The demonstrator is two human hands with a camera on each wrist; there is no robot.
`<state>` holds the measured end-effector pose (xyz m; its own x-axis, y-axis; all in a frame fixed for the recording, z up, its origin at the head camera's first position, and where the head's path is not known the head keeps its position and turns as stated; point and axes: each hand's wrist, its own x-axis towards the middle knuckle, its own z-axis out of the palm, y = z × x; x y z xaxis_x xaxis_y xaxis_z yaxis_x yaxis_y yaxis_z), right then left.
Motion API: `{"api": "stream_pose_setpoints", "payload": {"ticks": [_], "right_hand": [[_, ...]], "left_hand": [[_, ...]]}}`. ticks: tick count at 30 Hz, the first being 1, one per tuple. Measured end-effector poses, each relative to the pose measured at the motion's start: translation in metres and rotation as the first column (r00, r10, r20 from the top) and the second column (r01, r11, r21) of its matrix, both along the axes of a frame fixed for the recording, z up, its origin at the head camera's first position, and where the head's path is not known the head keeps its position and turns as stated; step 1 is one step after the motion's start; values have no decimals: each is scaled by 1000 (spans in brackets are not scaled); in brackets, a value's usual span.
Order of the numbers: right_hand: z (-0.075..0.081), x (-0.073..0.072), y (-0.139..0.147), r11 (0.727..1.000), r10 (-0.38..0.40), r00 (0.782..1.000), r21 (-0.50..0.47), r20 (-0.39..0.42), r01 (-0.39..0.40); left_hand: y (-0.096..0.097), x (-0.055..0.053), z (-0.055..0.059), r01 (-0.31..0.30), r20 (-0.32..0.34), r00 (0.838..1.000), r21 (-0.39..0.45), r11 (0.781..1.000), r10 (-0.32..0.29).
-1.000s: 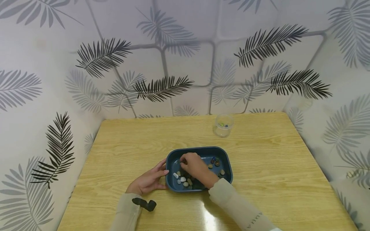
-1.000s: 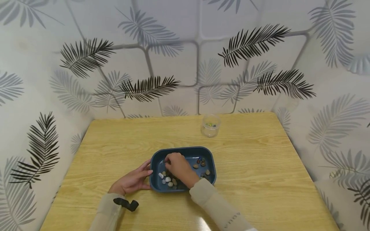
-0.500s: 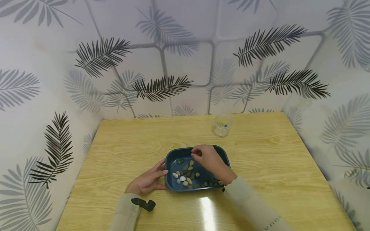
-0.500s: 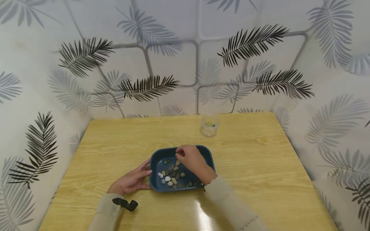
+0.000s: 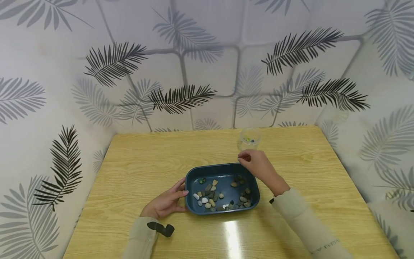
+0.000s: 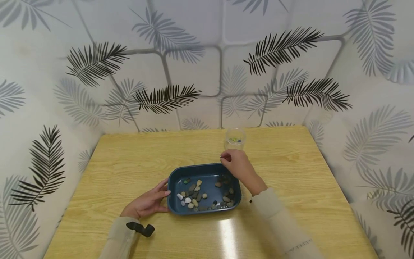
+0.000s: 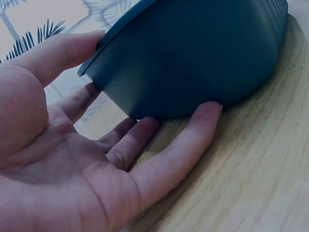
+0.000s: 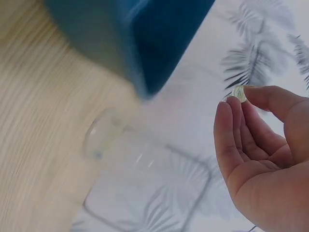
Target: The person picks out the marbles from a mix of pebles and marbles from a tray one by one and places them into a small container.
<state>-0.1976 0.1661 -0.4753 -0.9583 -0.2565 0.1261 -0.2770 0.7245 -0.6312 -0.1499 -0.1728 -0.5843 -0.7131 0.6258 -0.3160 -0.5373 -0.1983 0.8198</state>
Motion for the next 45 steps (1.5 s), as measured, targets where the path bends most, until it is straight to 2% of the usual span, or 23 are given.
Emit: {"api": "stream_pose_setpoints", "payload": {"ticks": [7,16,25,32,45], "right_hand": [[-3,-21,33,995,-82,997,52,-12,82],[-8,-40,54,991,-126,992,35,-26,127],[-18,-58,56,984,-175,984,14,-40,176],[-24,-71,53,983,-174,983,46,-52,176],[-33,-81,52,986,-154,986,54,-67,157]], "left_hand": [[0,1,1,-1,-9,1000,10,1000,1],[1,1,2,-4,-15,1000,10,1000,4],[0,0,2,8,-9,1000,7,1000,-8],[0,1,3,14,-9,1000,7,1000,-14],[-1,1,3,-3,-11,1000,-1,1000,3]]}}
